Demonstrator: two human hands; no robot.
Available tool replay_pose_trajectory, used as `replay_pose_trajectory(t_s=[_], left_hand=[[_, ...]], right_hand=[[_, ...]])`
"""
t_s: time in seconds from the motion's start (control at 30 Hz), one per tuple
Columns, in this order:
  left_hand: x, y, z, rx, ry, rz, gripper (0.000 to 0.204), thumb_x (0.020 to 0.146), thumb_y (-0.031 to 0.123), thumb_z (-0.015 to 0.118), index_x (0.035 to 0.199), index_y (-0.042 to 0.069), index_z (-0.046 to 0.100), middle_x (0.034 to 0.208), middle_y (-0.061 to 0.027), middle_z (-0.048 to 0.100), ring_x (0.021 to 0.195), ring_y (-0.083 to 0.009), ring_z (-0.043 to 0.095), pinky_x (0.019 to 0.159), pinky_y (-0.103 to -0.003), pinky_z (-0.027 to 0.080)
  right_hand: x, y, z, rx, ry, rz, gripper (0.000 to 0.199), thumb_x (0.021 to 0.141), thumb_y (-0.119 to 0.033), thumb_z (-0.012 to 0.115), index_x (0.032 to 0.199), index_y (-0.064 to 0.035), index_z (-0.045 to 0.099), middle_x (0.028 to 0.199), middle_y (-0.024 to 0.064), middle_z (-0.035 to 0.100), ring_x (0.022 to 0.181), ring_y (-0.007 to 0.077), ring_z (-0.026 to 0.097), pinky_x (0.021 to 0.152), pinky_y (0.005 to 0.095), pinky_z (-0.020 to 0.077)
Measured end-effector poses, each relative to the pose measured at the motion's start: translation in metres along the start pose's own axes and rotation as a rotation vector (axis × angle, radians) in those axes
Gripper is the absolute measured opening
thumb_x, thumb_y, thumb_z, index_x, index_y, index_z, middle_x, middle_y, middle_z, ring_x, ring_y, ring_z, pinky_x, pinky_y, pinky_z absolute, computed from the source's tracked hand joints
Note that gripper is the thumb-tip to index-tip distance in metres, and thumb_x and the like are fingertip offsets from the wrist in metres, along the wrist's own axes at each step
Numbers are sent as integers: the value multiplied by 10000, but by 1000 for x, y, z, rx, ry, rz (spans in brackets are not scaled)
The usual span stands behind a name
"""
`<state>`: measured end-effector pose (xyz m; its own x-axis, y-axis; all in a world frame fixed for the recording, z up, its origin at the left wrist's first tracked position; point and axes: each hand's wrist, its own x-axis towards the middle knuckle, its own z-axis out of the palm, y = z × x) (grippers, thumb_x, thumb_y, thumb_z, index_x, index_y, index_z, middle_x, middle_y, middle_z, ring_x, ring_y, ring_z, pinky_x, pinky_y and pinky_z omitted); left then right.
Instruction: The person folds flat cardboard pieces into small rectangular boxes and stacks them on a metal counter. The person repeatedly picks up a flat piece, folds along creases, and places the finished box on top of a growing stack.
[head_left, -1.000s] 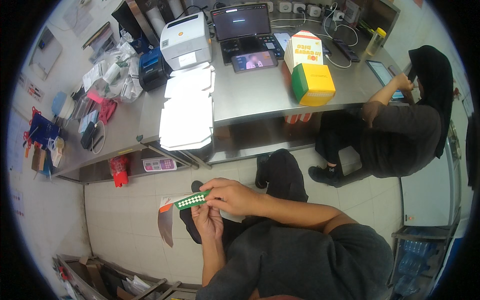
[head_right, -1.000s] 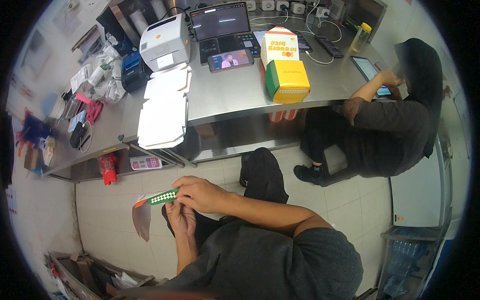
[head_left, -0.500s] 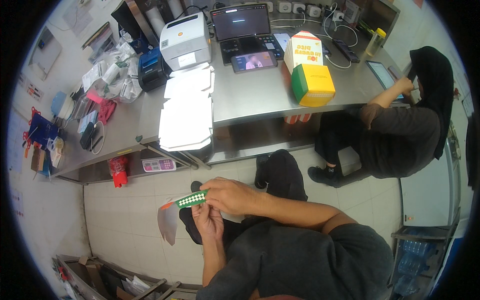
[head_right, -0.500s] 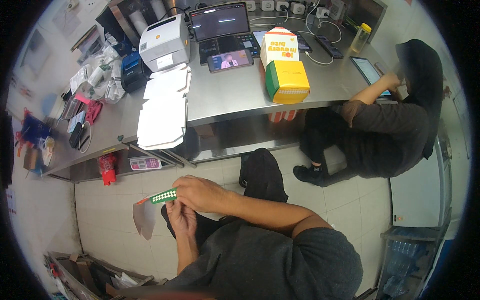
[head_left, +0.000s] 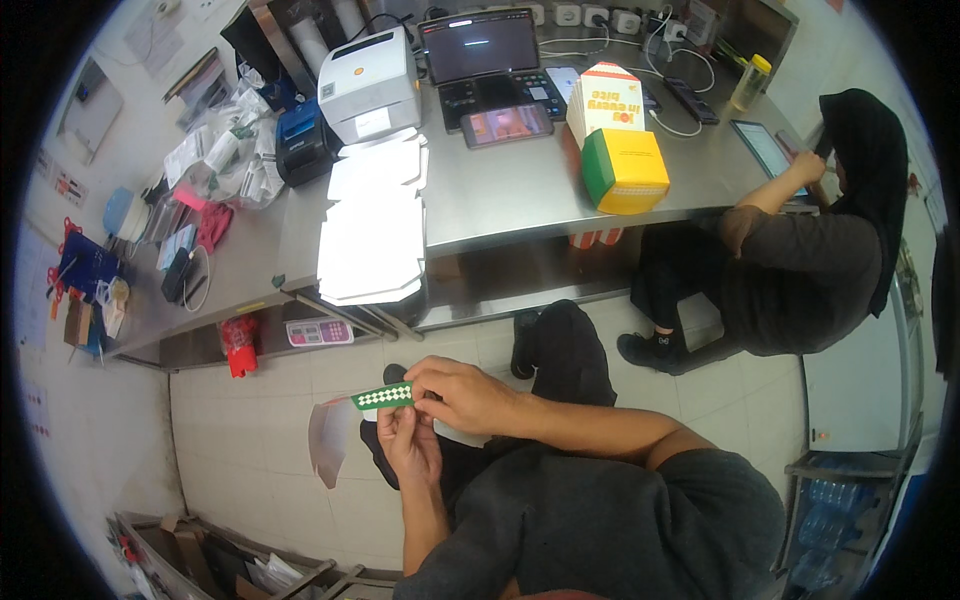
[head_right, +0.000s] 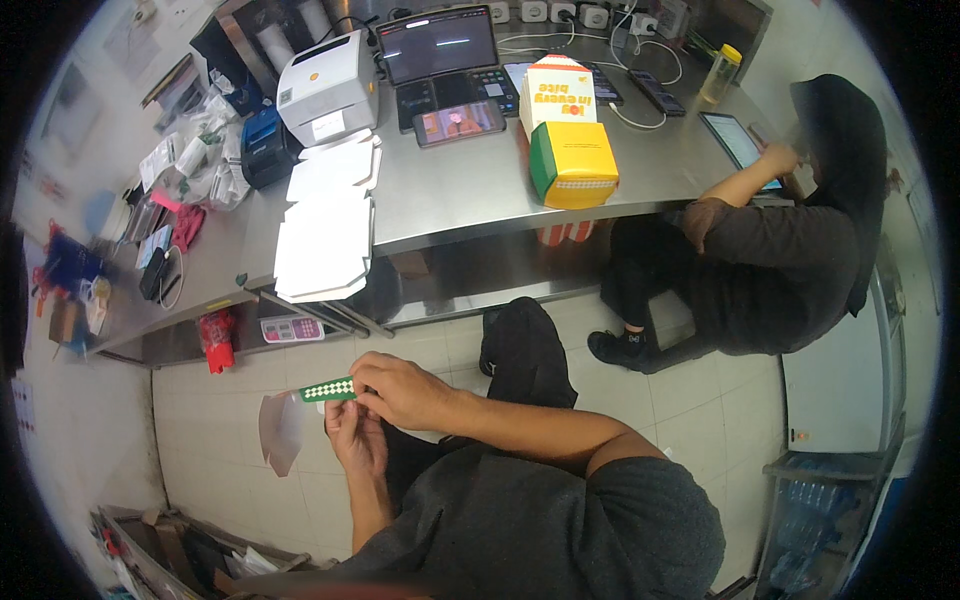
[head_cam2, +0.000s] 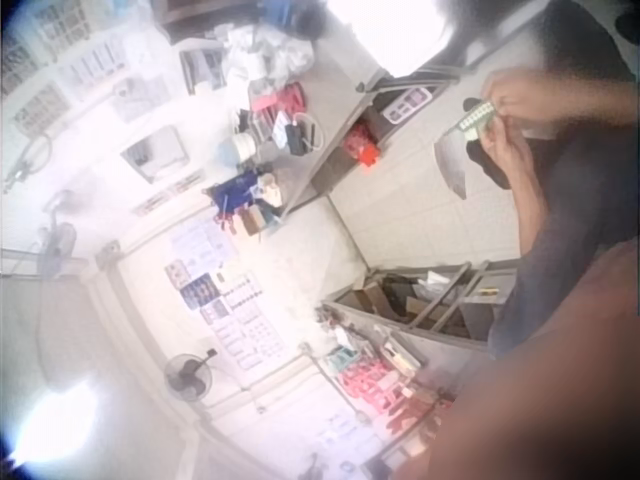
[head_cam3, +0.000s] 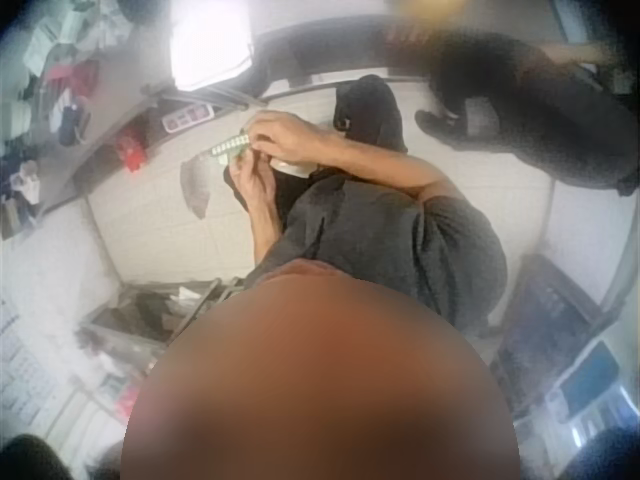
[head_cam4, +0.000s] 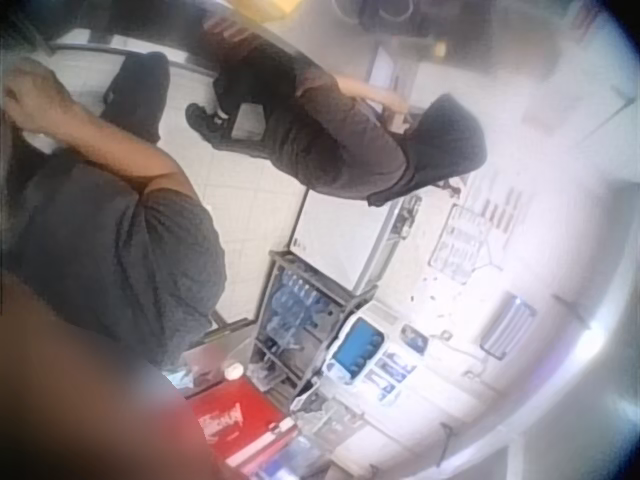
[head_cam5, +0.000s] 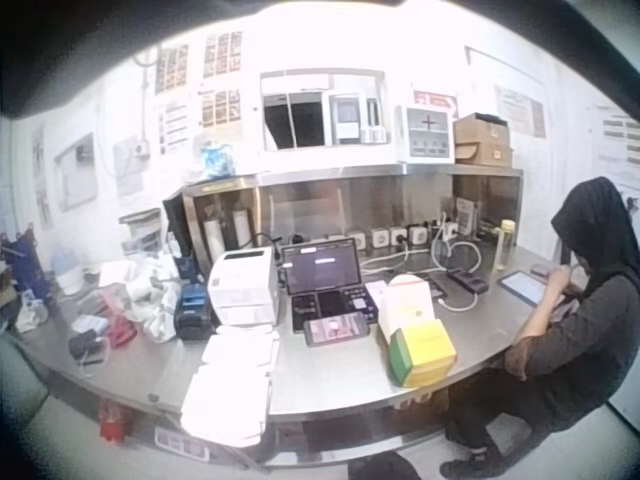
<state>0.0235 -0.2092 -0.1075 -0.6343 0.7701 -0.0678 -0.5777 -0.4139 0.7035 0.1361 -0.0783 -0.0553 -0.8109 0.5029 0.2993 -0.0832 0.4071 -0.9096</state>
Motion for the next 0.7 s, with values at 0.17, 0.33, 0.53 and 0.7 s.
replay_pose_trajectory(t_s=[0.17,0.33,0.53,0.7], left_hand=[[-4,4,0,297,53,-22,209,1024,-19,646,1228,10,611,1099,-73,700,926,-145,664,786,-270,525],[-9,10,-2,1098,-17,19,309,956,1,726,1256,14,654,932,-46,698,817,-149,664,739,-302,535],[-16,-1,-2,1622,-341,366,428,805,-58,685,1226,8,732,836,-159,624,806,-366,585,770,-466,503],[-22,-3,-5,1579,-245,297,408,822,-23,707,1229,7,702,905,-158,633,820,-365,594,780,-466,507]], right_hand=[[-5,4,1,-51,-95,153,292,913,-82,744,1169,-16,618,1248,160,653,1099,351,670,942,430,548],[0,7,-9,118,36,202,572,913,-123,773,1432,-36,548,1286,162,649,1142,358,669,982,416,550],[7,19,-23,-227,207,-29,354,988,-86,680,1332,0,668,1145,168,673,1022,358,697,893,408,576],[-1,28,-18,-167,251,99,263,1018,-51,658,1264,18,716,1121,142,686,976,256,716,824,337,576]])
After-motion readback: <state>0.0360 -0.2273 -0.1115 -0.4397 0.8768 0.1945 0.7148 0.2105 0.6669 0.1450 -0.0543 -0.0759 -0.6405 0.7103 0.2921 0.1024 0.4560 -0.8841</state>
